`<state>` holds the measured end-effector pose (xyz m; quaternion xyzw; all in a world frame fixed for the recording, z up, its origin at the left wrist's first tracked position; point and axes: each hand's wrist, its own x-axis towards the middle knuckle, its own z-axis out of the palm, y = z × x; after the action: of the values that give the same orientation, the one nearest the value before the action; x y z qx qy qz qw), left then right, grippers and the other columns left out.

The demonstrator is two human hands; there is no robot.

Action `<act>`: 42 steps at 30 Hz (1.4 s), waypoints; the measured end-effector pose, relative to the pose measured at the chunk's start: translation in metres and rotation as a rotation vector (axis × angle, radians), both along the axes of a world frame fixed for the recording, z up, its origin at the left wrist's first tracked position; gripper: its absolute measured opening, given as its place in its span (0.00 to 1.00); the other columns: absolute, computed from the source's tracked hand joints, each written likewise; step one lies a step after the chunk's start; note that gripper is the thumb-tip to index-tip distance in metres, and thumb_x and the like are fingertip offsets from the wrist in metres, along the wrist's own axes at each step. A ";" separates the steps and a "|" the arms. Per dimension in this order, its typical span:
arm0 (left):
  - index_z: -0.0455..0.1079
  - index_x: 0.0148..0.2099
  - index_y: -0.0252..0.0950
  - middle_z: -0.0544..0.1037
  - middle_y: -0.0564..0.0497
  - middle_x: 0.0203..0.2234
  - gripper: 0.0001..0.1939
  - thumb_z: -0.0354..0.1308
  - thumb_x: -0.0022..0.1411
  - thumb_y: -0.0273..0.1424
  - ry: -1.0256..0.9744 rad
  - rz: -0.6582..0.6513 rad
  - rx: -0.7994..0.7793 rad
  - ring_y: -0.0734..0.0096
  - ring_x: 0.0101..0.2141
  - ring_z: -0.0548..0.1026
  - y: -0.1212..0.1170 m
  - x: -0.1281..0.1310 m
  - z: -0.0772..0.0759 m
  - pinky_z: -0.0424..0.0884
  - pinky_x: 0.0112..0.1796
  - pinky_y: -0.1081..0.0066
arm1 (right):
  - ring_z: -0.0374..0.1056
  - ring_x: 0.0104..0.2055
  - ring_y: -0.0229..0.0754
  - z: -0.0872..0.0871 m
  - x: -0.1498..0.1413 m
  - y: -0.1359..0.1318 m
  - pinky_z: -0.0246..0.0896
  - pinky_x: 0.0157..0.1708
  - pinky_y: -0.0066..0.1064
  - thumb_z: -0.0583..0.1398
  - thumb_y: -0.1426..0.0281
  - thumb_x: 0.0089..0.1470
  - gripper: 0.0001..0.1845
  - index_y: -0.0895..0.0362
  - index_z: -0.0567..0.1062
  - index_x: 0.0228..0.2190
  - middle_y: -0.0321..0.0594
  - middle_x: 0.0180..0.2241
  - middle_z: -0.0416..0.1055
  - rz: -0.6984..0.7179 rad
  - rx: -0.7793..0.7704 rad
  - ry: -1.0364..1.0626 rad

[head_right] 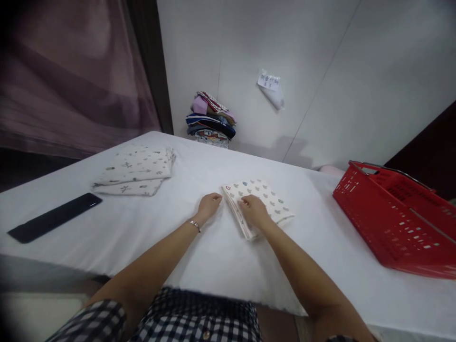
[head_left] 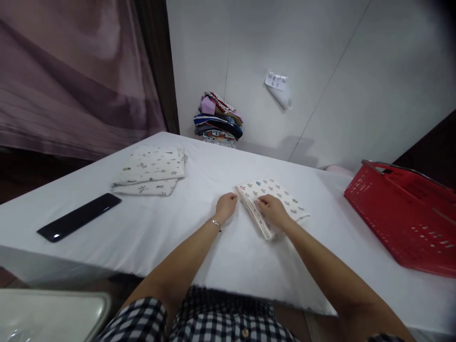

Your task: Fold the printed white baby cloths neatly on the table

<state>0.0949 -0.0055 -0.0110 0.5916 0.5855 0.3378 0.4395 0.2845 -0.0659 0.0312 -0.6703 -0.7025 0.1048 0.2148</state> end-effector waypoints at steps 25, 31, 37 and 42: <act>0.76 0.31 0.41 0.79 0.51 0.32 0.15 0.51 0.62 0.39 0.401 -0.185 0.397 0.66 0.37 0.71 0.008 0.010 -0.015 0.58 0.37 0.68 | 0.65 0.36 0.39 -0.019 -0.037 0.015 0.55 0.36 0.28 0.53 0.69 0.57 0.10 0.55 0.75 0.33 0.39 0.34 0.71 -0.006 0.037 -0.116; 0.77 0.32 0.41 0.80 0.51 0.33 0.13 0.52 0.60 0.38 0.413 -0.183 0.344 0.65 0.39 0.71 0.009 0.012 -0.012 0.58 0.39 0.67 | 0.66 0.34 0.39 -0.024 -0.034 0.019 0.56 0.35 0.28 0.53 0.70 0.54 0.10 0.55 0.75 0.28 0.37 0.31 0.72 -0.014 0.060 0.004; 0.77 0.31 0.41 0.80 0.52 0.33 0.12 0.52 0.59 0.36 0.372 -0.179 0.345 0.66 0.38 0.71 0.010 0.012 -0.013 0.58 0.40 0.68 | 0.65 0.33 0.40 -0.023 -0.041 0.017 0.54 0.33 0.29 0.56 0.66 0.54 0.10 0.55 0.73 0.38 0.39 0.32 0.71 -0.075 -0.053 -0.134; 0.77 0.32 0.42 0.80 0.52 0.35 0.12 0.53 0.60 0.37 0.349 -0.189 0.303 0.65 0.40 0.72 0.009 0.011 -0.010 0.59 0.41 0.67 | 0.64 0.34 0.40 -0.020 -0.041 0.019 0.52 0.33 0.29 0.53 0.69 0.57 0.08 0.55 0.72 0.35 0.39 0.33 0.71 -0.073 -0.070 -0.223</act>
<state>0.1060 0.0039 -0.0211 0.7522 0.5374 0.2719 0.2673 0.2439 -0.0468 0.0108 -0.7100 -0.6932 0.0462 0.1151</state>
